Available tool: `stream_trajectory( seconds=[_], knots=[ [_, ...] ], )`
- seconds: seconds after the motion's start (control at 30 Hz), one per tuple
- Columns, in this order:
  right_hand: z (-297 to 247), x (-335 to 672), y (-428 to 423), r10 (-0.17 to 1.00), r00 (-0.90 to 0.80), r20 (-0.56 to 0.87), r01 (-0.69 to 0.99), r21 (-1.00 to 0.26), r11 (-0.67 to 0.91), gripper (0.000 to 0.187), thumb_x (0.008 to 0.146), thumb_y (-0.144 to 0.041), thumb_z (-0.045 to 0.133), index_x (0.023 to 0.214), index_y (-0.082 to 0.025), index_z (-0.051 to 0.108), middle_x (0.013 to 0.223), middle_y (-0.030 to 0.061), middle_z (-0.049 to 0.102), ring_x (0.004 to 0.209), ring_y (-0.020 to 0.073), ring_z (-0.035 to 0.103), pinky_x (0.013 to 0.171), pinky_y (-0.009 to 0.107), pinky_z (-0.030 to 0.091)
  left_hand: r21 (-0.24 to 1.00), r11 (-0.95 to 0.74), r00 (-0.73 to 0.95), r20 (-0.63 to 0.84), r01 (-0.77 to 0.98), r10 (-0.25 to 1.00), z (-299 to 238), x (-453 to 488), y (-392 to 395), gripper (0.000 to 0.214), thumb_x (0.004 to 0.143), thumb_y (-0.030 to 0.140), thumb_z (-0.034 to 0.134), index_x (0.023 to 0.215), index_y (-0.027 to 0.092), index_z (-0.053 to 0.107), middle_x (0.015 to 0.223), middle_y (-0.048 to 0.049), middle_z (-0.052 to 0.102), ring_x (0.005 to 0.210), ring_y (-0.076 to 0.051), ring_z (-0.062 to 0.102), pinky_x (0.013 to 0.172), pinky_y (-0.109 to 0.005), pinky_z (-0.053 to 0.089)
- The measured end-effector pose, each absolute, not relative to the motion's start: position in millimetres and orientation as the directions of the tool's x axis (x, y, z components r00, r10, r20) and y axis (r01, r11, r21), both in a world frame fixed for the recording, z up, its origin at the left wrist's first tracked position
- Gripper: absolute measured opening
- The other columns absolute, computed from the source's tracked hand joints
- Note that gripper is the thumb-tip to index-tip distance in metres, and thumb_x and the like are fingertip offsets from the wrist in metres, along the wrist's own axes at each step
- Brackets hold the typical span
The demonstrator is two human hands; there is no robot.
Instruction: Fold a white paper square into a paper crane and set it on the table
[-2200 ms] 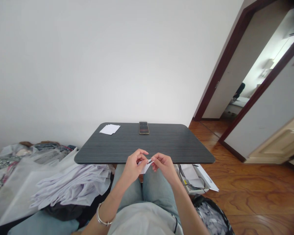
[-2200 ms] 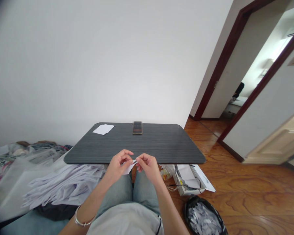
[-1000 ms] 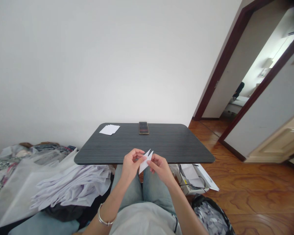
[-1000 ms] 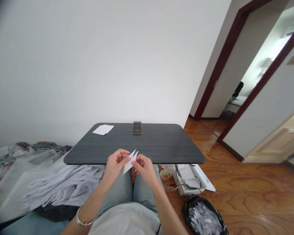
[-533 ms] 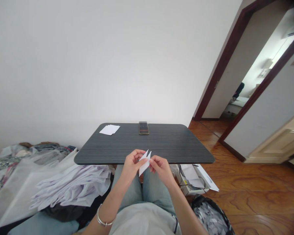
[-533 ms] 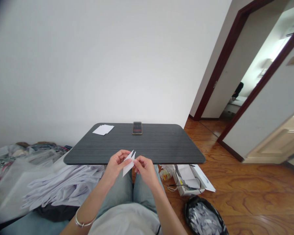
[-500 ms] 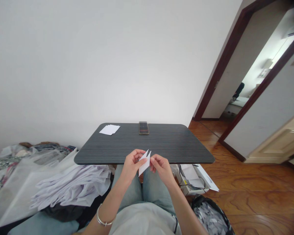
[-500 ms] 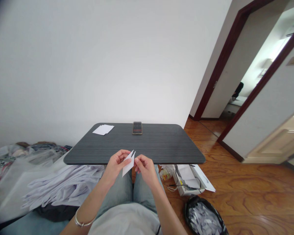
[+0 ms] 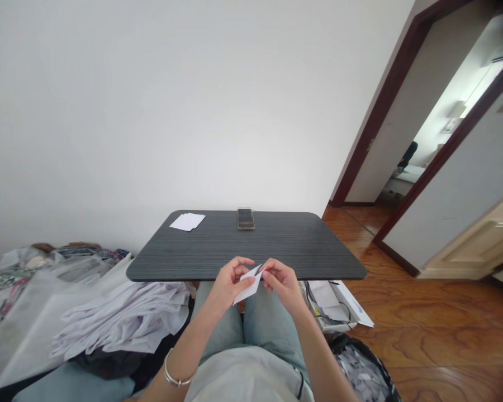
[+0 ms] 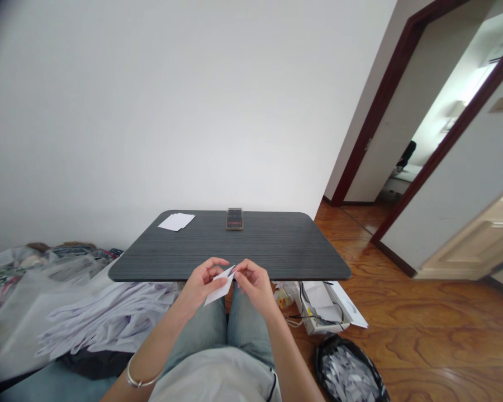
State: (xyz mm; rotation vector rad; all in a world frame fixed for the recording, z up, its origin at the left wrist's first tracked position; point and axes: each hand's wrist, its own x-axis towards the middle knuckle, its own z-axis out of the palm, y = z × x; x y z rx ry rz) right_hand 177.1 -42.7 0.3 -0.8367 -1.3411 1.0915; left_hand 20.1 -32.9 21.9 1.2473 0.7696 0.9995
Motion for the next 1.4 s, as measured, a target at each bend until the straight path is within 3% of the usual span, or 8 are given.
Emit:
stream_trajectory(
  seconds=[1.13,1.4],
  knots=[
    [3,188,-47,0.802,-0.186,0.567,0.010,-0.815,0.579,0.011,0.084,-0.026,0.055,0.077,-0.019,0.059,0.068,0.0001,0.051,0.055,0.0106,0.044,0.051,0.023,0.035,0.986,0.079,0.583,0.020,-0.144,0.812,19,17,-30,0.049,0.065,0.031,0.075,0.105,0.015,0.050,0.055,0.0069,0.051,0.047,-0.009,0.052,0.043,-0.018,0.030],
    [-1,186,-47,0.866,-0.164,0.473,-0.060,-0.881,0.470,0.017,0.082,-0.029,0.058,0.069,-0.018,0.057,0.060,-0.0028,0.048,0.049,0.0091,0.042,0.048,0.022,0.032,0.990,0.057,0.597,0.031,-0.127,0.801,19,15,-30,0.049,0.066,0.031,0.074,0.105,0.016,0.050,0.056,0.0070,0.052,0.049,-0.009,0.053,0.046,-0.018,0.032]
  ],
)
